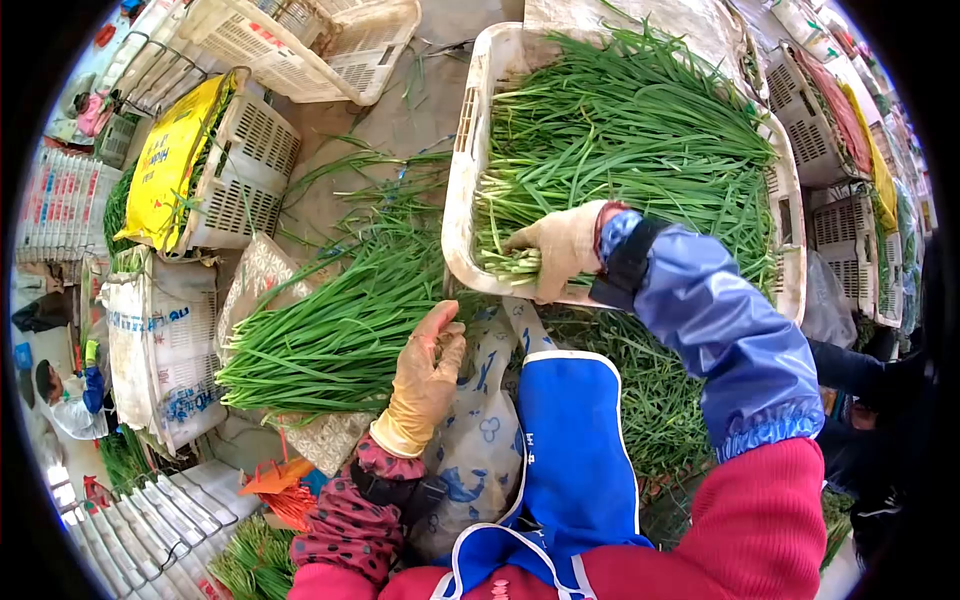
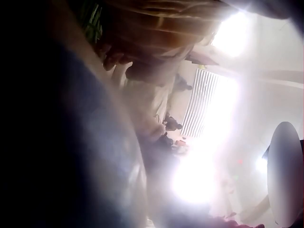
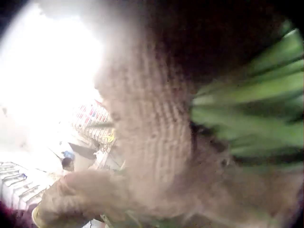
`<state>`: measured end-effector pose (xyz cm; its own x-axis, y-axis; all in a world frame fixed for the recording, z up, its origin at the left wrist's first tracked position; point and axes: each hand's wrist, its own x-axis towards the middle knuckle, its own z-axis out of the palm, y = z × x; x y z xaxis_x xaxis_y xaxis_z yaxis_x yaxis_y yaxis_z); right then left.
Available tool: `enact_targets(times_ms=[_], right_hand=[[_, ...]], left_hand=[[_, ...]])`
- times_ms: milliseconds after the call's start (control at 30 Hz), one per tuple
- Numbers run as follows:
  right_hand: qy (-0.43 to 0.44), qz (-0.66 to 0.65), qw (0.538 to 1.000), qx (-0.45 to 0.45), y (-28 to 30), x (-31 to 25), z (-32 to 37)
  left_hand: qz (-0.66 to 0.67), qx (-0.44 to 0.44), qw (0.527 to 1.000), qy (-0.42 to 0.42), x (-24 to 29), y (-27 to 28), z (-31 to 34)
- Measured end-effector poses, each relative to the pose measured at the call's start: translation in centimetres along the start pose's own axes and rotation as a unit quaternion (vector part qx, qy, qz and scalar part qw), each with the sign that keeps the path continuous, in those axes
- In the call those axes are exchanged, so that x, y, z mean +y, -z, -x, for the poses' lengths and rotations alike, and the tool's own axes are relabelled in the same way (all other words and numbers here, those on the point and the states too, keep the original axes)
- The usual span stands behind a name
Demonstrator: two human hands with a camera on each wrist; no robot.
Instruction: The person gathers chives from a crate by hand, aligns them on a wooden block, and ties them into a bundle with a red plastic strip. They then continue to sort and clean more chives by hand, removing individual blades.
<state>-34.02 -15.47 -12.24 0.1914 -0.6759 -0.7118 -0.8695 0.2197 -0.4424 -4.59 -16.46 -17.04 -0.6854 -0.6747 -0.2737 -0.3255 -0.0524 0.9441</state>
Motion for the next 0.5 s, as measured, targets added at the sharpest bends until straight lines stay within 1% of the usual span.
enact_targets(times_ms=[33,100,167,200,233,267,300,333,367,400,433,467,500], right_hand=[[-0.008,-0.029,0.999,0.045,-1.1,0.0,0.0],[-0.028,-0.035,0.995,0.091,-0.8,-2.0,1.8],[0.006,0.016,0.965,0.262,-3.1,-1.9,2.0],[0.020,0.018,0.955,0.296,-3.6,-2.3,2.5],[0.051,0.020,0.944,0.325,-3.8,-2.8,2.9],[0.103,0.048,0.914,0.390,-4.5,-3.0,2.9],[0.079,0.060,0.920,0.379,-5.2,-3.3,2.8],[0.148,0.120,0.874,0.447,-6.0,-2.7,2.9],[0.205,0.174,0.815,0.514,-6.4,-2.5,2.5],[0.188,0.034,0.824,0.534,-6.4,-3.1,1.8],[0.149,-0.105,0.820,0.543,-6.5,-2.8,2.0],[0.093,-0.235,0.798,0.548,-6.7,-2.0,2.7],[0.020,-0.351,0.755,0.554,-6.7,-0.3,4.7]], left_hand=[[-0.010,-0.002,1.000,-0.008,-0.1,-0.1,-0.3],[-0.041,-0.004,0.998,-0.043,0.0,-0.3,-0.7],[-0.058,0.008,0.995,-0.086,1.1,-0.6,-0.8],[-0.065,0.018,0.996,-0.052,2.5,-0.7,-0.5],[-0.133,0.047,0.983,-0.118,2.7,-0.7,-0.3],[-0.072,0.056,0.989,-0.114,2.4,-0.7,0.2],[-0.109,0.081,0.976,-0.171,1.1,-0.6,0.3],[-0.178,0.108,0.957,-0.200,-0.2,-0.7,0.7],[-0.078,0.074,0.987,-0.123,-0.1,-0.6,1.3],[-0.076,0.089,0.984,-0.134,-1.0,-0.6,1.9],[-0.068,0.087,0.983,-0.150,-1.7,-1.3,1.9],[-0.090,0.085,0.985,-0.122,-1.1,-0.8,2.2],[-0.101,0.067,0.987,-0.102,-0.4,-0.2,2.4]])
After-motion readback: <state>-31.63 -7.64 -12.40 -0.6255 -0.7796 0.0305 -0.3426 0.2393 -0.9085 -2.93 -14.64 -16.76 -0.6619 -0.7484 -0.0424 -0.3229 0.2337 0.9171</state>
